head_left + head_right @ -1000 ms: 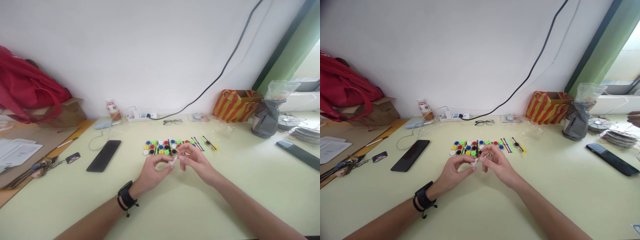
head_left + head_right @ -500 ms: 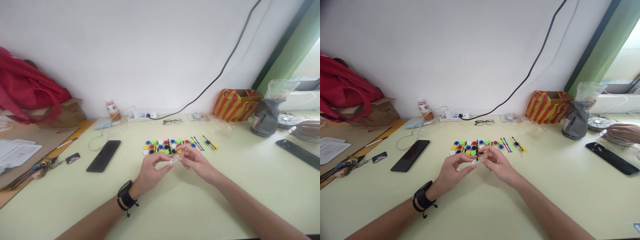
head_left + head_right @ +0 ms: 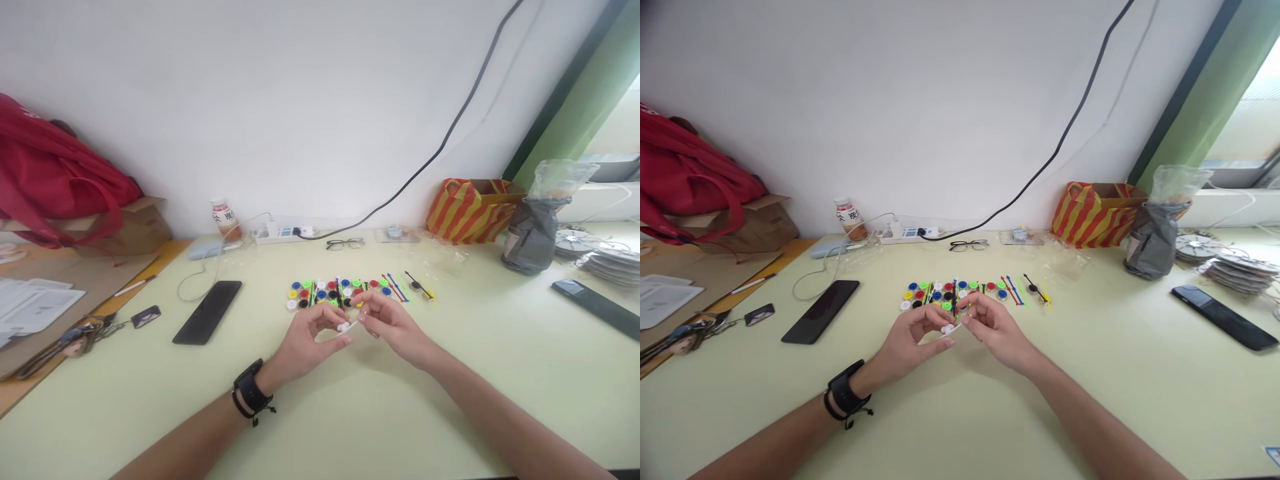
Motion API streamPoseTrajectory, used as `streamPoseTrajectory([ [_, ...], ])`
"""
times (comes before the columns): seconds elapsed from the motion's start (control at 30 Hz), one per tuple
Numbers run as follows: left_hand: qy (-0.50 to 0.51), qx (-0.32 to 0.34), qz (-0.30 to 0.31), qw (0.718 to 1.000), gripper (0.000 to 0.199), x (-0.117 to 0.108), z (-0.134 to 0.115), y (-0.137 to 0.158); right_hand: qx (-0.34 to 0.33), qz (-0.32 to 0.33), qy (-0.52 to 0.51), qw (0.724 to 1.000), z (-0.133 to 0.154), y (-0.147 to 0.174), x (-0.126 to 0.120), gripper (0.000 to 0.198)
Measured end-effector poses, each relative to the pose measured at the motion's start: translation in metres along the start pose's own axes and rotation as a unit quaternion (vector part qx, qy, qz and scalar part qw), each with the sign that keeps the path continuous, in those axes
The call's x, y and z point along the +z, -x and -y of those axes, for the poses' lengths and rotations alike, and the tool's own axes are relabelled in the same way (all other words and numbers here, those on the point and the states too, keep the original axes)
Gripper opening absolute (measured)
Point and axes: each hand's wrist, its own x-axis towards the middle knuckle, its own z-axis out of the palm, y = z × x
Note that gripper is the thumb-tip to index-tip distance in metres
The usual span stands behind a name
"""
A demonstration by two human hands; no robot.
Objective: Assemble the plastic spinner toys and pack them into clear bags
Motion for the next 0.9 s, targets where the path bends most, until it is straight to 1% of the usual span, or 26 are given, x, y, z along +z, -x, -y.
streamPoseTrajectory([
  [0.1,0.030,-0.025,0.039,0.998,0.014,0.002,-0.003,0.000,-0.001,-0.007,0.007,1.000,0.000,0.000,-0.003,0.032],
  [0.17,0.035,-0.043,0.045,0.997,0.015,0.002,-0.003,0.000,-0.007,-0.009,0.013,1.000,0.000,0.000,-0.005,0.031],
  [0.23,0.042,-0.055,0.036,0.997,0.018,0.001,-0.001,0.000,-0.021,-0.014,0.032,0.999,-0.002,-0.001,-0.006,0.032],
  [0.3,0.052,-0.064,0.019,0.996,0.021,0.000,0.001,-0.001,-0.048,-0.039,0.089,0.994,-0.005,-0.001,-0.007,0.033],
  [0.4,0.054,-0.074,-0.003,0.996,0.022,-0.001,0.003,-0.002,-0.094,-0.087,0.195,0.972,-0.010,-0.002,-0.010,0.028],
  [0.47,0.052,-0.080,-0.009,0.995,0.022,-0.001,0.003,-0.002,-0.116,-0.092,0.226,0.963,-0.010,-0.001,-0.012,0.027],
  [0.63,0.050,-0.083,-0.012,0.995,0.023,-0.003,0.004,-0.002,-0.160,-0.061,0.214,0.962,-0.009,0.003,-0.010,0.035],
  [0.73,0.048,-0.083,-0.014,0.995,0.024,-0.004,0.005,-0.001,-0.170,-0.049,0.196,0.965,-0.011,0.004,-0.005,0.044],
  [0.8,0.046,-0.084,-0.015,0.995,0.024,-0.004,0.005,-0.001,-0.161,-0.051,0.182,0.969,-0.012,0.004,-0.004,0.041],
  [0.87,0.046,-0.087,-0.017,0.995,0.024,-0.004,0.004,-0.001,-0.133,-0.037,0.166,0.976,-0.012,0.004,-0.004,0.026],
  [0.9,0.047,-0.089,-0.020,0.995,0.024,-0.003,0.004,-0.001,-0.112,-0.022,0.155,0.981,-0.011,0.004,-0.004,0.033],
])
